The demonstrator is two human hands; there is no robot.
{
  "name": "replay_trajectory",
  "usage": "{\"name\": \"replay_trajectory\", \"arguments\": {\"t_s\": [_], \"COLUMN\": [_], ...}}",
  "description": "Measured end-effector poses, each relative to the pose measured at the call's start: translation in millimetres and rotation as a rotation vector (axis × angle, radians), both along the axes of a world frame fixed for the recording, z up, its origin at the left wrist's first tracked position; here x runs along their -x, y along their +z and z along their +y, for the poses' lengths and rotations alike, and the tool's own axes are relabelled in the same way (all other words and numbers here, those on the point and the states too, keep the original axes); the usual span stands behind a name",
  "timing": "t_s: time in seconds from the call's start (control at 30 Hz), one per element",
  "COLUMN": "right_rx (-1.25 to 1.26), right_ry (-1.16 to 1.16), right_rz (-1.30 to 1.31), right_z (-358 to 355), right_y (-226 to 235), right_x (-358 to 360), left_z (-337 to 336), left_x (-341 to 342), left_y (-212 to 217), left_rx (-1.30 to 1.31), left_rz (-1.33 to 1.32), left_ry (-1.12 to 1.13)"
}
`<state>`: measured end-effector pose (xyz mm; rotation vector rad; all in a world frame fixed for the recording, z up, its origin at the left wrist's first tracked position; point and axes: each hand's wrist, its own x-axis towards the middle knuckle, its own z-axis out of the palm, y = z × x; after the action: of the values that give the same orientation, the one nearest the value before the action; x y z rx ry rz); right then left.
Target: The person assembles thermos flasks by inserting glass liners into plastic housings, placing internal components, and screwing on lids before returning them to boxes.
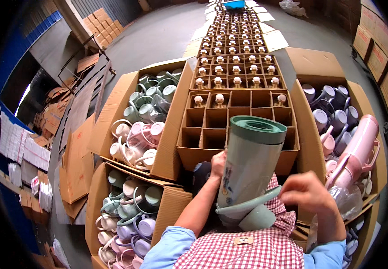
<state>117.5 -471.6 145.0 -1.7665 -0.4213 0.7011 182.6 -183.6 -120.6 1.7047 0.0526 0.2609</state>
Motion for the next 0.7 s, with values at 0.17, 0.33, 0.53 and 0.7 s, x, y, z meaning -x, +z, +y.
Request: {"name": "replay_trajectory", "arguments": {"t_s": [0.17, 0.33, 0.53, 0.7], "right_rx": [-0.432, 0.056, -0.123, -0.001], "right_ry": [-0.705, -0.060, -0.217, -0.188], "right_rz": [-0.183, -0.036, -0.148, -0.108], "right_z": [-1.9, 13.8, 20.7, 41.3], "right_y": [-10.6, -113.0, -119.2, -134.8], "right_x": [-0.4, 68.8, 76.3, 74.3], "left_z": [25.1, 58.6, 125.4, 125.6], "left_x": [-1.5, -5.9, -31.1, -31.0], "left_y": [-95.5, -80.2, 0.0, 12.5], "left_rx": [0.771, 0.855, 0.544, 0.473], "left_rz": [0.080, 0.202, 0.175, 0.156], "left_ry": [-0.024, 0.077, 0.405, 0.347]}}
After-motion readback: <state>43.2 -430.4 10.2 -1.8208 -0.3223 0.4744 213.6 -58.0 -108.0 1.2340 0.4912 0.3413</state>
